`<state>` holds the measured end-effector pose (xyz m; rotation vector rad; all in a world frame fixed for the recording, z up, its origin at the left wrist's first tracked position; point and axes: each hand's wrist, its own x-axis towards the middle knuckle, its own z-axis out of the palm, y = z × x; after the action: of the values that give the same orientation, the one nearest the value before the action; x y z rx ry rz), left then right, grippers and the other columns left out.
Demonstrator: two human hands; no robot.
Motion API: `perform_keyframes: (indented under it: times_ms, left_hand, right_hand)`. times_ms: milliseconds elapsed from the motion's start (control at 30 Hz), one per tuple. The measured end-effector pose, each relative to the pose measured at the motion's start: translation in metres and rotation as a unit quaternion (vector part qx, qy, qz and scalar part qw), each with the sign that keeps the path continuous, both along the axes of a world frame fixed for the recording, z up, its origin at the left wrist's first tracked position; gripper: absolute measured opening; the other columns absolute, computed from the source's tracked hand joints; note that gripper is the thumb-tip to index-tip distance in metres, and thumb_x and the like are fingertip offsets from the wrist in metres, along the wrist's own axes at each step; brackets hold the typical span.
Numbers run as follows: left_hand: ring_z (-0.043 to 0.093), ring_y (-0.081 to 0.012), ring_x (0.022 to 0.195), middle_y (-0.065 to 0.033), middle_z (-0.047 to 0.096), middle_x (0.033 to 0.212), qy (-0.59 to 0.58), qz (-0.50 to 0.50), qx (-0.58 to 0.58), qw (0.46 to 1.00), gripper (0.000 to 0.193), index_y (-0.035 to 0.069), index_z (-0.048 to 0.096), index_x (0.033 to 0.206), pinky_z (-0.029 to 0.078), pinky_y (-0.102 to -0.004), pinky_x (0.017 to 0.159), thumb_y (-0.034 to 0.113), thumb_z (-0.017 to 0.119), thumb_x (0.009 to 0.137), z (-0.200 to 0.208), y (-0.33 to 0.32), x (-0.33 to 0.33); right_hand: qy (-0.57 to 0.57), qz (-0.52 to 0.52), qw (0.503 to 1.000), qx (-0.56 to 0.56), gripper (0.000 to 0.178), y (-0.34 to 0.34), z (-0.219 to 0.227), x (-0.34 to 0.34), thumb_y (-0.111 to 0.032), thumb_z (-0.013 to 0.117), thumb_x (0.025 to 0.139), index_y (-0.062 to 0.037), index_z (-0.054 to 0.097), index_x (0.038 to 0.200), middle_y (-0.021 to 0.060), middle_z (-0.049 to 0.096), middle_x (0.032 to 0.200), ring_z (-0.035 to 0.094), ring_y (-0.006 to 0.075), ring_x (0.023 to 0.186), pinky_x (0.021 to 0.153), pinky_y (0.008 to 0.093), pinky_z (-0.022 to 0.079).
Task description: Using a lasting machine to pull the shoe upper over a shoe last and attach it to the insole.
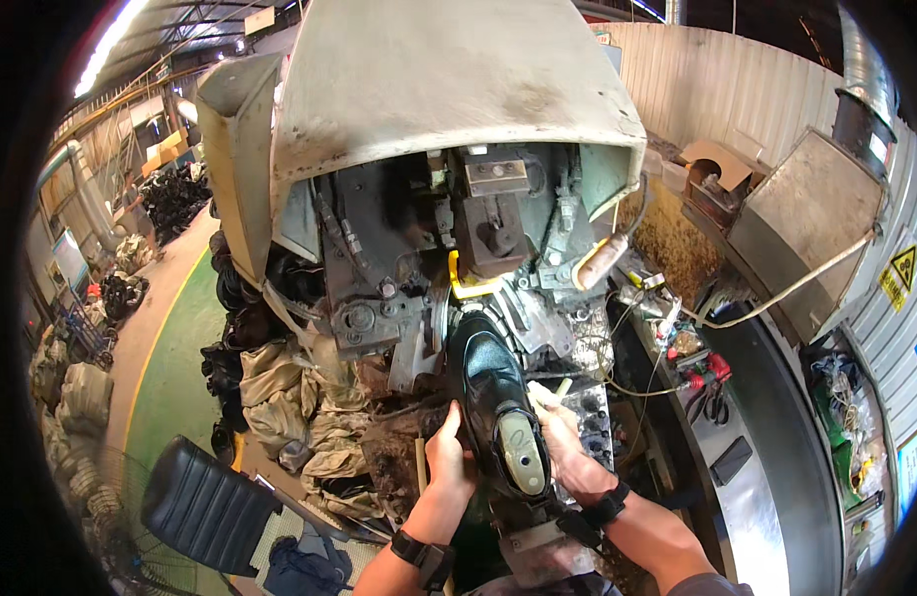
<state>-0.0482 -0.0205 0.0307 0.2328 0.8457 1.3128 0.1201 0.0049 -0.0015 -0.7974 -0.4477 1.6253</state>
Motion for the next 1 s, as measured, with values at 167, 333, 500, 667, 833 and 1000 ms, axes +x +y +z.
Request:
perform_keyframes:
  times_ms: [167, 333, 500, 667, 833, 1000]
  left_hand:
    - [0.072, -0.0258, 0.094, -0.0118, 0.074, 0.111, -0.016, 0.03, -0.024, 0.999, 0.037, 0.001, 0.071, 0.115, 0.058, -0.0395, 0.083, 0.034, 0.064, 0.102, -0.01, 0.029, -0.003]
    - [0.072, -0.0261, 0.094, -0.0128, 0.074, 0.112, -0.043, 0.052, -0.048, 0.997, 0.038, -0.002, 0.07, 0.117, 0.058, -0.0409, 0.085, 0.033, 0.066, 0.102, -0.006, 0.04, 0.003]
    - [0.069, -0.0236, 0.097, -0.012, 0.072, 0.114, -0.008, 0.12, -0.073, 0.99, 0.036, -0.004, 0.069, 0.118, 0.055, -0.0385, 0.09, 0.029, 0.063, 0.104, -0.028, 0.044, 0.02]
    - [0.066, -0.0188, 0.093, -0.0079, 0.072, 0.108, 0.023, 0.167, -0.052, 0.984, 0.033, -0.003, 0.069, 0.113, 0.053, -0.0346, 0.087, 0.028, 0.061, 0.106, -0.077, 0.058, 0.034]
    - [0.067, -0.0156, 0.09, -0.0063, 0.073, 0.103, 0.049, 0.192, -0.009, 0.98, 0.029, -0.001, 0.072, 0.107, 0.055, -0.0313, 0.081, 0.027, 0.061, 0.106, -0.086, 0.063, 0.035]
    - [0.069, -0.0178, 0.085, -0.0077, 0.074, 0.103, 0.042, 0.187, -0.031, 0.981, 0.03, -0.002, 0.071, 0.109, 0.057, -0.0321, 0.077, 0.027, 0.061, 0.106, -0.076, 0.064, 0.036]
  right_hand:
    - [-0.019, -0.027, 0.999, -0.036, 0.04, 0.025, 0.005, -0.009, -0.01, 0.067, 0.1, -0.0024, 0.056, 0.138, 0.0044, 0.067, 0.122, 0.066, 0.0141, 0.101, 0.089, 0.0325, 0.057]
    - [-0.04, -0.044, 0.997, -0.041, 0.022, 0.034, 0.012, -0.013, -0.009, 0.069, 0.099, -0.0051, 0.063, 0.12, 0.001, 0.068, 0.105, 0.065, 0.0104, 0.091, 0.081, 0.0301, 0.058]
    - [-0.031, -0.029, 0.999, -0.012, 0.025, 0.045, -0.023, 0.003, -0.009, 0.069, 0.099, -0.0046, 0.061, 0.123, 0.0008, 0.068, 0.106, 0.065, 0.0103, 0.092, 0.079, 0.0277, 0.057]
    - [0.0, -0.019, 1.0, -0.004, 0.033, 0.062, -0.057, 0.006, -0.009, 0.064, 0.102, -0.0074, 0.056, 0.134, 0.0047, 0.072, 0.107, 0.07, 0.0135, 0.085, 0.074, 0.0303, 0.06]
    - [0.03, -0.006, 0.999, 0.022, 0.036, 0.064, -0.046, 0.0, -0.007, 0.065, 0.101, -0.0078, 0.054, 0.136, 0.0076, 0.073, 0.105, 0.073, 0.0168, 0.082, 0.069, 0.0319, 0.062]
    - [0.038, -0.029, 0.999, -0.005, 0.025, 0.062, -0.039, -0.003, -0.007, 0.068, 0.1, -0.0077, 0.063, 0.123, 0.0088, 0.073, 0.102, 0.074, 0.0185, 0.085, 0.069, 0.0334, 0.063]
